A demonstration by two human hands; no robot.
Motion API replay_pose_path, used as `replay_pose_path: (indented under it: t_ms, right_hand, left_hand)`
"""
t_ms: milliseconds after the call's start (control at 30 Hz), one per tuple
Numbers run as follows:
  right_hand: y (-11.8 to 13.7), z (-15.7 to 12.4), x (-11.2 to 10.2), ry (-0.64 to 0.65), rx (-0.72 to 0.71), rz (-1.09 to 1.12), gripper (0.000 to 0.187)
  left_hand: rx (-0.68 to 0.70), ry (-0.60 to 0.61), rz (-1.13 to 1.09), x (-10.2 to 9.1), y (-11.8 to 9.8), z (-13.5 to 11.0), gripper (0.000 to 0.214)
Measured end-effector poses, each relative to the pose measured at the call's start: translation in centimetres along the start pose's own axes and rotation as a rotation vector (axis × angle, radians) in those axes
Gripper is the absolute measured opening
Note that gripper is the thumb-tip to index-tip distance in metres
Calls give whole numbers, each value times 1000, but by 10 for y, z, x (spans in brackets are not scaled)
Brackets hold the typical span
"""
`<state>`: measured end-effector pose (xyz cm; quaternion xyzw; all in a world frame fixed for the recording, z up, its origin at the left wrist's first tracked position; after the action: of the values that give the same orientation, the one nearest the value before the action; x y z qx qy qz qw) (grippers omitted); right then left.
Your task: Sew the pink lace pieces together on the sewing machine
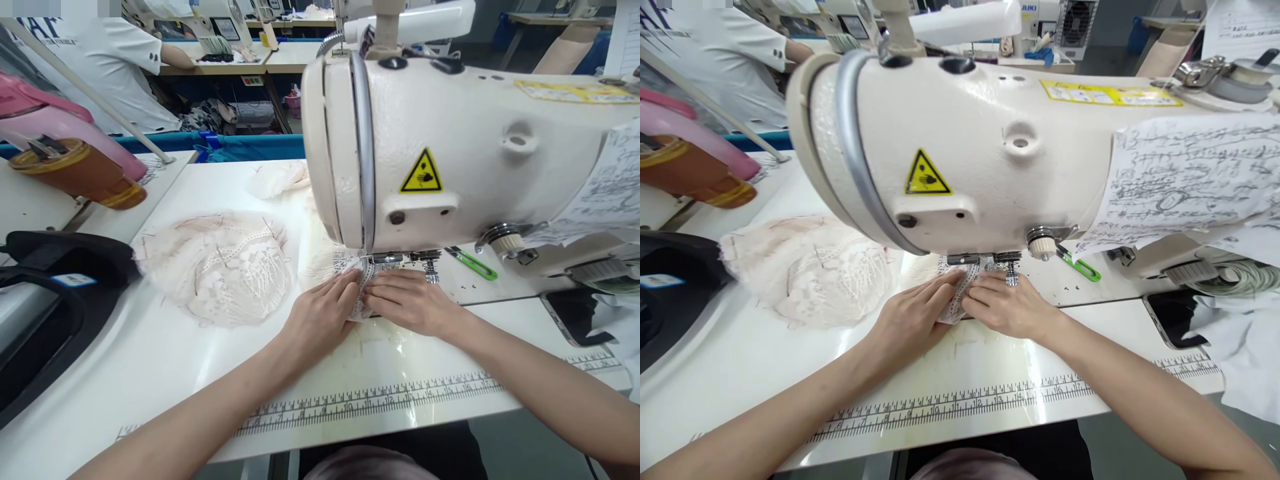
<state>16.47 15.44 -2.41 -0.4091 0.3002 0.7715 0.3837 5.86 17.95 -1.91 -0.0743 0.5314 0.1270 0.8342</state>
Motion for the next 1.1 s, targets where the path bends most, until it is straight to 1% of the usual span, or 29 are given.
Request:
replay_pose_path:
  t_ms: [133,333,400,467,533,633,733,900,1000,1100]
  right_hand:
    - [-4,-1,0,-10,-14,-49,23]
    - [-9,1,-1,19,-35,-53,25]
    - [-10,3,-3,22,-36,-74,26]
    - [-8,4,-7,-3,-55,-93,26]
    - [-6,5,-14,-54,-59,-116,25]
    - [-6,6,-22,-129,-25,-150,24]
    - [-7,5,-25,-169,-15,-166,22]
    - [-13,5,-21,-144,4,-202,24]
    - [-15,4,-18,-109,23,-282,20]
    - [-18,2,-17,-101,46,-351,20]
  left_hand:
    - [-7,12,10,1,0,1,21]
    - [-13,20,41,1,-1,1,21]
    - [-16,24,55,2,-1,1,25]
    - [-5,27,68,3,-1,1,32]
    - [17,31,77,5,-2,1,37]
    - [48,29,91,5,-3,1,37]
    - [62,16,105,5,-4,1,36]
    - [67,19,102,6,-4,1,36]
    - [70,21,91,8,-4,2,36]
    - [63,19,85,9,-3,2,37]
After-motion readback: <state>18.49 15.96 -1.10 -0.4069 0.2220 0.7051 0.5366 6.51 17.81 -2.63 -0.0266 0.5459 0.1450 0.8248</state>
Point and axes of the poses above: each hand's wrist, its own z-axis towards the middle knuckle, its own x-axis out of the palm, y = z × x, the point moved 7 cm from there along z, towards the middle knuckle, and after that the axes turned 14 degrees about x, right-handed, at the moved point
